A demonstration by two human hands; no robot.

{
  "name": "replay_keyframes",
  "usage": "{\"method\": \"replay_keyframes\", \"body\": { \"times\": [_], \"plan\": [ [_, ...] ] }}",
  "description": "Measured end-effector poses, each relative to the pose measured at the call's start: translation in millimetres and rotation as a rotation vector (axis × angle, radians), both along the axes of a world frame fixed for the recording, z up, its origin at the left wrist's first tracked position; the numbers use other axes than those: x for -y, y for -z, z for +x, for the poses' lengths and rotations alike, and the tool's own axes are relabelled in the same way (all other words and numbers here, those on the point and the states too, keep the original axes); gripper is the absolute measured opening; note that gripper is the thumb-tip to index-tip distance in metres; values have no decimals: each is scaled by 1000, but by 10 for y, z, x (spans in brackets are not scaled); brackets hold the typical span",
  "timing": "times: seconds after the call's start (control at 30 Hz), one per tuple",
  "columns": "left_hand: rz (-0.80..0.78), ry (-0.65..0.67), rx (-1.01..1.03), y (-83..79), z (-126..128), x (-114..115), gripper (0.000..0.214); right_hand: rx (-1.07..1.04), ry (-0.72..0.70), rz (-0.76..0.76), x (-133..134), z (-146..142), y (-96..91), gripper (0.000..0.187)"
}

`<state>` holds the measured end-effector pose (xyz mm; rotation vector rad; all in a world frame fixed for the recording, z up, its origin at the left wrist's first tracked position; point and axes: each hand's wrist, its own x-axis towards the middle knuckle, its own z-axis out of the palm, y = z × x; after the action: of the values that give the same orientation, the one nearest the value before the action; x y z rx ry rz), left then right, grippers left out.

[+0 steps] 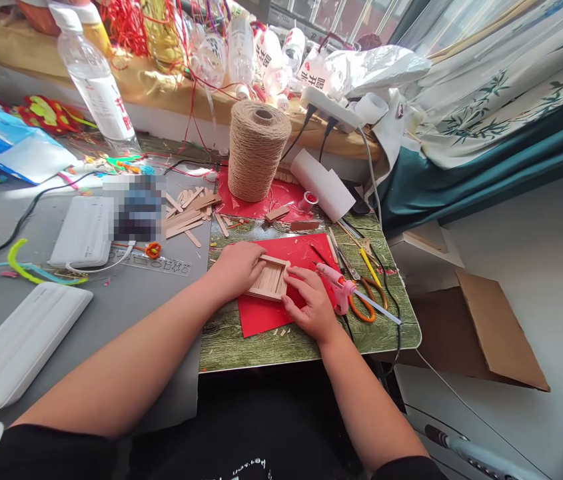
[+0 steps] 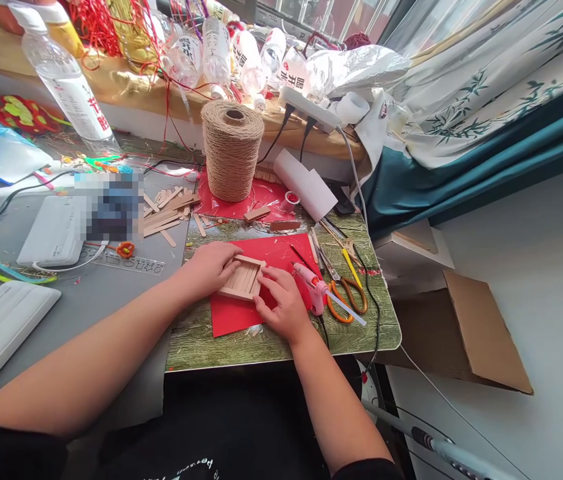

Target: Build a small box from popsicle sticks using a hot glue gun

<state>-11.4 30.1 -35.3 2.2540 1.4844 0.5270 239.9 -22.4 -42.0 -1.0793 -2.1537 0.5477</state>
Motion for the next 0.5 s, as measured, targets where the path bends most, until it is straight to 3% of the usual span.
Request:
{"method": "replay_keyframes", "body": {
  "times": [0.23, 0.5],
  "plan": [
    [-12, -1, 6, 8, 13, -2, 35, 56, 9, -2, -41, -4, 40, 66],
    [-18, -2, 6, -36, 20, 3, 34, 66, 15, -14, -86, -7, 92, 65]
  ]
}}
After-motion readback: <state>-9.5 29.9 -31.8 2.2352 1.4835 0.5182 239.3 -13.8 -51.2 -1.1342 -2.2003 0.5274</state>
